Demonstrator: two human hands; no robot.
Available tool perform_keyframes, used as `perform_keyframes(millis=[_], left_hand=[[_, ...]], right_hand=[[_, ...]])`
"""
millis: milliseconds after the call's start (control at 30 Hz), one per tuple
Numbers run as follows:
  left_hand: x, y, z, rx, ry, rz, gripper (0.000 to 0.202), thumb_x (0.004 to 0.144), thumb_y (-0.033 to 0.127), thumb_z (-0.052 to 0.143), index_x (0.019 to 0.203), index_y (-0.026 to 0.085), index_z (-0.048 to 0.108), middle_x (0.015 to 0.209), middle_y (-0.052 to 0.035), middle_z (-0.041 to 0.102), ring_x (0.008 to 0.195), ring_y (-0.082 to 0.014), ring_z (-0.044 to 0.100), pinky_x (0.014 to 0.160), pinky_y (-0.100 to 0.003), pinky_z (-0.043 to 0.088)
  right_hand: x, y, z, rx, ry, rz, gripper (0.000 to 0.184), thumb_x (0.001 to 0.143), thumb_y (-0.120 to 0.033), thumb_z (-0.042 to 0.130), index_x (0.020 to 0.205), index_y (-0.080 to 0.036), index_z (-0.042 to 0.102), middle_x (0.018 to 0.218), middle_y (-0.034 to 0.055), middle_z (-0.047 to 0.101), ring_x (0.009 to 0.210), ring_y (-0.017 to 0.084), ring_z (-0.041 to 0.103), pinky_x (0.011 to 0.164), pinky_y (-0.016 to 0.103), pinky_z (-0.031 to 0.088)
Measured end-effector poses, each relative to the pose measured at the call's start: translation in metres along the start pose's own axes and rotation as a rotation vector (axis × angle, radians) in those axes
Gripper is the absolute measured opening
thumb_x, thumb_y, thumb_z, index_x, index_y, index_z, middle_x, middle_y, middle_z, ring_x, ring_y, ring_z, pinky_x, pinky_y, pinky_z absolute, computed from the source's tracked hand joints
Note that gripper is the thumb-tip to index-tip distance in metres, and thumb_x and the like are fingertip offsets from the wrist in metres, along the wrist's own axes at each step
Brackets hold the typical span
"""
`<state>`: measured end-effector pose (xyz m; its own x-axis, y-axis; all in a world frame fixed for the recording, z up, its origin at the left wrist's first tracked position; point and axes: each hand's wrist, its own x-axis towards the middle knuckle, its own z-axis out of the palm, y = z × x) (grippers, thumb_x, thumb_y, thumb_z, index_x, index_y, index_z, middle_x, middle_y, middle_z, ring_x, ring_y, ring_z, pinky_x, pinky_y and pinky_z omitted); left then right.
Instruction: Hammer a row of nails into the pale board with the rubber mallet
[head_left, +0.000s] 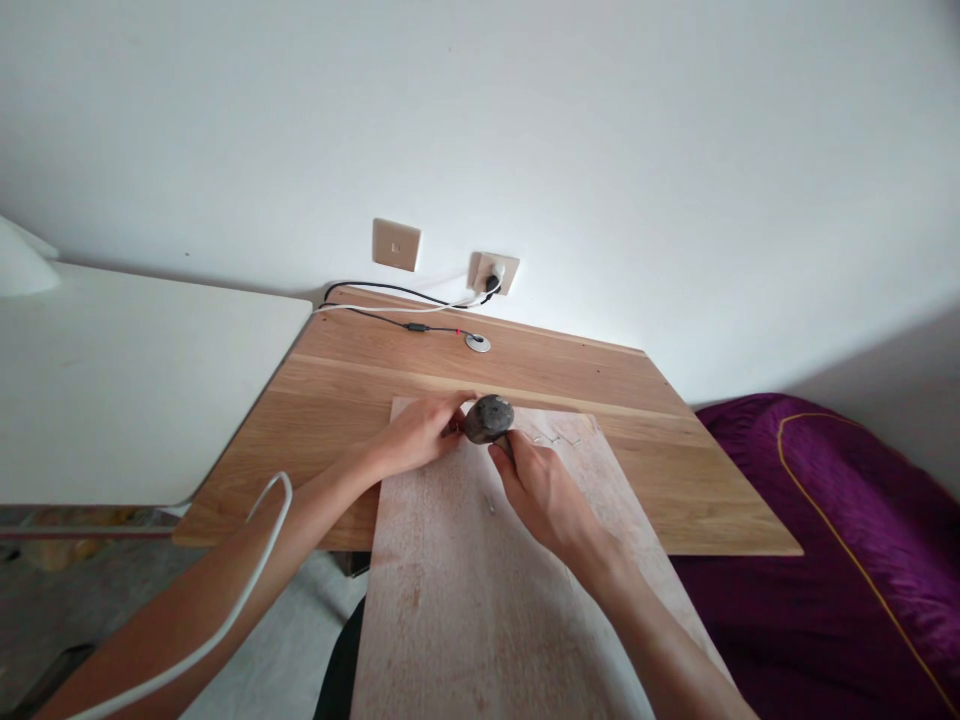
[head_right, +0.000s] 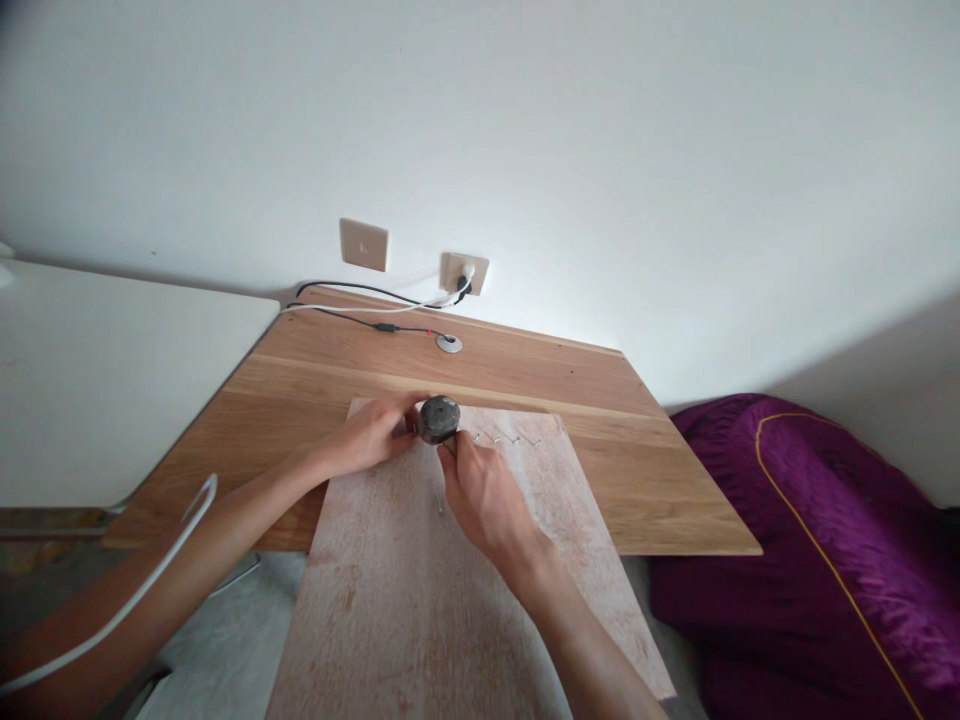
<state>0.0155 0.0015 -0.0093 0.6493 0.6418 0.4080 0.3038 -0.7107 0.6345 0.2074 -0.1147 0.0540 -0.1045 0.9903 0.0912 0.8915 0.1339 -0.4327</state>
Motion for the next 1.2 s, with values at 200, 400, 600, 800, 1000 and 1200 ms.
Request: perform_keyframes(millis=[200, 400, 600, 800, 1000, 1200], left_hand=[[0.002, 0.003, -0.001, -0.017, 0.006, 0.012, 0.062, 0.083, 0.003, 0.064, 0.142, 0.022, 0.055, 0.099, -0.004, 0.076, 0.088, -0.0209, 0.072, 0.081, -0.031, 0.054], [0.002, 0.002, 0.001, -0.011, 0.011, 0.011, 0.059, 0.085, 0.004, 0.065, 0.14, 0.022, 0.055, 0.096, -0.0026, 0.077, 0.088, -0.0204, 0.073, 0.08, -0.031, 0.054], [-0.001, 0.002, 0.002, 0.058, 0.013, 0.015, 0.054, 0.089, 0.007, 0.064, 0.139, 0.021, 0.053, 0.097, -0.0034, 0.074, 0.09, -0.0213, 0.071, 0.084, -0.035, 0.055], [-0.005, 0.028, -0.003, 0.226, 0.046, 0.209, 0.023, 0.092, 0.016, 0.065, 0.114, 0.019, 0.059, 0.111, -0.0096, 0.066, 0.107, -0.0271, 0.063, 0.094, -0.043, 0.053], [-0.022, 0.074, 0.001, 0.412, -0.265, 0.535, 0.014, 0.097, 0.009, 0.062, 0.103, 0.021, 0.063, 0.1, -0.0044, 0.073, 0.097, -0.0218, 0.066, 0.089, -0.037, 0.049], [-0.032, 0.096, 0.01, 0.584, -0.256, 0.596, 0.014, 0.094, 0.008, 0.064, 0.093, 0.022, 0.067, 0.081, -0.0036, 0.072, 0.079, -0.0227, 0.065, 0.074, -0.038, 0.049]], right_hand=[[0.0, 0.002, 0.0, 0.038, 0.005, -0.009, 0.024, 0.107, -0.033, 0.037, 0.096, -0.021, 0.055, 0.083, 0.0096, 0.076, 0.074, 0.024, 0.073, 0.063, 0.031, 0.043], [-0.001, 0.003, -0.001, 0.068, -0.002, 0.014, 0.023, 0.106, -0.034, 0.039, 0.093, -0.022, 0.053, 0.08, 0.0086, 0.074, 0.072, 0.024, 0.072, 0.062, 0.031, 0.041], [-0.023, 0.009, -0.01, 0.122, 0.022, 0.055, 0.023, 0.105, -0.036, 0.038, 0.094, -0.023, 0.054, 0.073, 0.0048, 0.071, 0.063, 0.021, 0.067, 0.059, 0.03, 0.038], [-0.043, 0.023, -0.007, 0.119, -0.015, 0.134, 0.025, 0.105, -0.039, 0.037, 0.092, -0.024, 0.052, 0.069, 0.0045, 0.07, 0.058, 0.021, 0.066, 0.056, 0.03, 0.037], [-0.042, 0.028, -0.001, 0.15, -0.021, 0.131, 0.022, 0.106, -0.036, 0.035, 0.093, -0.025, 0.05, 0.069, 0.0043, 0.069, 0.057, 0.021, 0.063, 0.056, 0.032, 0.038], [-0.044, 0.027, 0.0, 0.088, 0.005, 0.1, 0.025, 0.107, -0.037, 0.033, 0.096, -0.024, 0.051, 0.071, 0.0071, 0.07, 0.06, 0.024, 0.065, 0.055, 0.032, 0.037]])
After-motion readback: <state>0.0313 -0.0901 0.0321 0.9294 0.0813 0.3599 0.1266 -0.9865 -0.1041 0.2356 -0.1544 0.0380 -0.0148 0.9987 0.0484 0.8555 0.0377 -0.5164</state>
